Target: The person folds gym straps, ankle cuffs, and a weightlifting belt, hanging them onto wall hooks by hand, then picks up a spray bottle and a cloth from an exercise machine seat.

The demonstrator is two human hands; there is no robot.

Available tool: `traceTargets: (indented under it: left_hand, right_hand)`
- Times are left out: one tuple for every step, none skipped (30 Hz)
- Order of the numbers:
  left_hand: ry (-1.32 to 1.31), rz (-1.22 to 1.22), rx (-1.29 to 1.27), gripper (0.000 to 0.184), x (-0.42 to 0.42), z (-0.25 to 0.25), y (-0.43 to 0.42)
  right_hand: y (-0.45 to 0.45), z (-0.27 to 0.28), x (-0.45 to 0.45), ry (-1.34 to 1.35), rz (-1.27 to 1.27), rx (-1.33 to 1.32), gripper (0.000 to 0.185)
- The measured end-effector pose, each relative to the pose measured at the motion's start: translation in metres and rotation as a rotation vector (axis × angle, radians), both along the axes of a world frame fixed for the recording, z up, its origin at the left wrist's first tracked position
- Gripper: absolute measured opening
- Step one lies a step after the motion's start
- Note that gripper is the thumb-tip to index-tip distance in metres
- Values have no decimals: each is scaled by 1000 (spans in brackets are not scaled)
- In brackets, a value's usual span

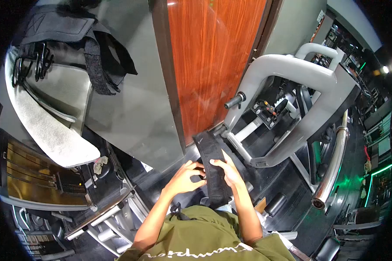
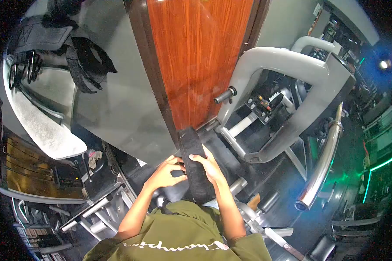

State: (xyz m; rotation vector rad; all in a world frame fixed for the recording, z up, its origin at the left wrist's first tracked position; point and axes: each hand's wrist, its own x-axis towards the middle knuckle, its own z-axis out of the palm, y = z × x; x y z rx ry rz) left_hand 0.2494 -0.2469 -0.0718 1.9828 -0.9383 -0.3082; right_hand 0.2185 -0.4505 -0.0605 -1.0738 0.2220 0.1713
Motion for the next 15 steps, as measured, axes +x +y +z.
traceTargets:
  left_hand:
    - [-55, 5, 35, 20, -1, 1, -2]
    - [-106, 31, 34, 18, -1, 2, -5]
    - [-105, 37, 35, 18, 1, -3, -7]
    - [-41, 129, -24, 18, 3, -8, -9]
    - [22, 222, -84, 19, 6, -12, -12]
    - [21, 294, -149, 20, 8, -16, -15]
    - [18, 301, -149, 20, 11, -14, -18]
    - [63, 404, -154, 20, 14, -12, -20]
    - [108, 506, -159, 20, 16, -11, -23]
    - [83, 563, -197, 21, 22, -19, -25]
    - [112, 619, -235, 21, 26, -24, -26]
    - [122, 652, -242, 21, 31, -28, -25]
    - [131, 683, -250, 21, 36, -30, -25]
    - [97, 707, -240, 21, 38, -32, -25]
    - [93, 713, -240, 21, 40, -34, -25]
  right_hand:
    - [-3, 0, 2, -7, 11, -11, 44]
    - [-7, 0, 4, -14, 22, -23, 43]
    - [-11, 2, 7, -14, 29, -22, 43]
    - [-17, 4, 9, -17, 73, 28, 40]
    - [-23, 6, 12, -23, 118, 77, 38]
    - [-28, 7, 11, -41, 141, 42, 37]
    - [-36, 5, 11, -43, 148, 42, 37]
    - [-45, 3, 10, -51, 139, 25, 37]
    - [-55, 1, 9, -61, 130, 7, 37]
    - [-67, 3, 6, -54, 110, 20, 39]
    - [-79, 4, 2, -47, 91, 34, 42]
    - [-94, -6, 1, -57, 94, -26, 44]
    - [-104, -9, 3, -69, 97, -87, 46]
    - [-109, -13, 3, -72, 103, -86, 46]
    - [-113, -16, 5, -66, 98, -169, 48]
